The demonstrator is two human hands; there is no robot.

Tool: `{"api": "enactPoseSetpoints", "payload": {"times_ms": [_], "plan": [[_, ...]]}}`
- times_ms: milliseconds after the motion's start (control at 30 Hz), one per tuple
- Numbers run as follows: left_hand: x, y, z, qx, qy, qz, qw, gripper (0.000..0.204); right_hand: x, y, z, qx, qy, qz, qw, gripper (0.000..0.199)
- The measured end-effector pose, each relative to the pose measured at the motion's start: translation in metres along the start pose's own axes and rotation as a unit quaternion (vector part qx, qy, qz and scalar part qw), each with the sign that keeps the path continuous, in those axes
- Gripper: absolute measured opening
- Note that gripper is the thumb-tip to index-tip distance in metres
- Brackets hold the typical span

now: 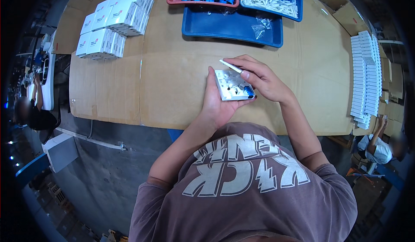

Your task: Inspecting and assembling small electronic components and placing them in a white box.

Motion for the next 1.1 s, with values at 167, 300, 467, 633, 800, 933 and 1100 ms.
{"api": "enactPoseSetpoints", "payload": {"times_ms": [167,300,467,633,800,933,1100], "plan": [[-0.007,-0.004,0.005,0.009,0.019,0.006,1.000,0.083,0.003,0.006,0.001,-0.006,-0.006,-0.030,1.000,0.049],[-0.006,-0.005,0.002,0.000,0.034,0.008,0.999,0.083,0.006,0.012,0.001,-0.037,0.003,-0.067,0.997,0.050],[-0.009,-0.009,0.004,0.021,0.003,-0.011,1.000,0.079,0.006,0.016,-0.001,-0.049,0.003,-0.078,0.996,0.051],[-0.010,-0.008,0.004,0.015,0.001,-0.016,1.000,0.081,0.006,0.011,-0.004,-0.057,-0.014,-0.076,0.995,0.048],[-0.012,-0.008,0.008,-0.004,-0.002,-0.017,1.000,0.082,0.002,0.014,-0.004,-0.042,-0.035,-0.073,0.996,0.054],[-0.010,-0.009,0.006,0.008,0.022,0.013,1.000,0.077,0.001,0.011,0.000,-0.022,-0.050,-0.100,0.993,0.052],[-0.011,-0.010,0.007,0.017,0.024,0.039,0.999,0.076,-0.002,0.010,0.006,-0.082,-0.075,-0.139,0.984,0.050]]}}
Point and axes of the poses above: each hand's wrist, its own x-axis away from the middle knuckle, its own z-axis out of the back of the hand, y = z × x, the point moved 3 cm from there along -x, towards the middle knuckle, and after that the axes turned 5 degrees about -x, right-handed, at the moved point
